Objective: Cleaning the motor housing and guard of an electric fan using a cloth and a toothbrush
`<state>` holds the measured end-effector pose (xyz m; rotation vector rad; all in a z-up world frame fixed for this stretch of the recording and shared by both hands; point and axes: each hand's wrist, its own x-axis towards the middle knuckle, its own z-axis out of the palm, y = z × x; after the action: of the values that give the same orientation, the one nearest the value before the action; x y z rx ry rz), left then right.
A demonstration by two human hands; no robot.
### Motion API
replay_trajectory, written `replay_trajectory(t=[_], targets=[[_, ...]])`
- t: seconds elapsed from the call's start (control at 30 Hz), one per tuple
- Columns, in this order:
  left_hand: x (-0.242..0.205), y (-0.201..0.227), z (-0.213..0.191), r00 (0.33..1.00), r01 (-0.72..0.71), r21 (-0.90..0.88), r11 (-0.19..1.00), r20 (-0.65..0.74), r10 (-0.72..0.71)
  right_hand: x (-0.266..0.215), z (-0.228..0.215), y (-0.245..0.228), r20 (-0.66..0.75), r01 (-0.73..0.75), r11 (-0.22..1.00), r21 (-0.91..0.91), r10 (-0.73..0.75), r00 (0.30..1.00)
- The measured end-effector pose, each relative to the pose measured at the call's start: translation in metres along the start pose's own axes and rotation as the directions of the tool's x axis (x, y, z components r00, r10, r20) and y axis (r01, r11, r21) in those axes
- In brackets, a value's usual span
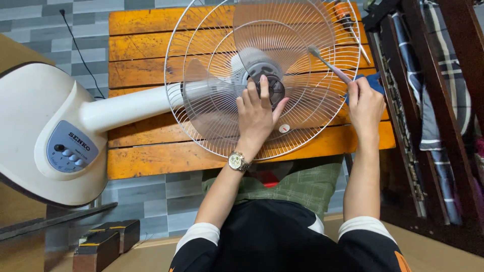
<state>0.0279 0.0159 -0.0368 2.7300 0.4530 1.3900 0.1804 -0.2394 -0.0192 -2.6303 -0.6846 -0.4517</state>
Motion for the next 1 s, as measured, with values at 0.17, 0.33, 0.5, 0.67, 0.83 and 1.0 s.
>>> replay_trajectory(t=[0.17, 0.33, 0.5, 0.67, 0.83, 1.0], targets=[[-0.002, -0.002, -0.004, 1.0, 0.009, -0.048, 0.999, 0.031, -0.008, -0.007, -0.005, -0.001, -0.019, 0.055, 0.998, 0.013, -0.054, 0.998], [-0.004, -0.005, 0.0, 0.998, 0.023, -0.026, 0.999, 0.053, -0.022, -0.01, 0.006, 0.006, 0.035, 0.145, 0.988, 0.051, -0.147, 0.989], [-0.006, -0.002, -0.002, 0.997, 0.038, -0.02, 0.999, 0.073, -0.036, 0.012, 0.001, 0.0, 0.077, 0.236, 0.969, 0.077, -0.242, 0.967], [-0.007, -0.003, -0.001, 0.993, 0.046, -0.005, 0.999, 0.108, -0.045, 0.038, -0.022, -0.026, 0.099, 0.329, 0.943, -0.052, -0.323, 0.941], [-0.01, -0.002, -0.005, 0.987, 0.049, 0.002, 0.999, 0.152, -0.049, 0.045, -0.027, -0.009, -0.032, 0.257, 0.94, -0.226, -0.271, 0.962], [-0.014, 0.001, -0.004, 0.978, 0.088, 0.027, 0.996, 0.188, -0.091, 0.036, -0.03, 0.004, -0.146, 0.179, 0.959, -0.218, -0.213, 0.966]])
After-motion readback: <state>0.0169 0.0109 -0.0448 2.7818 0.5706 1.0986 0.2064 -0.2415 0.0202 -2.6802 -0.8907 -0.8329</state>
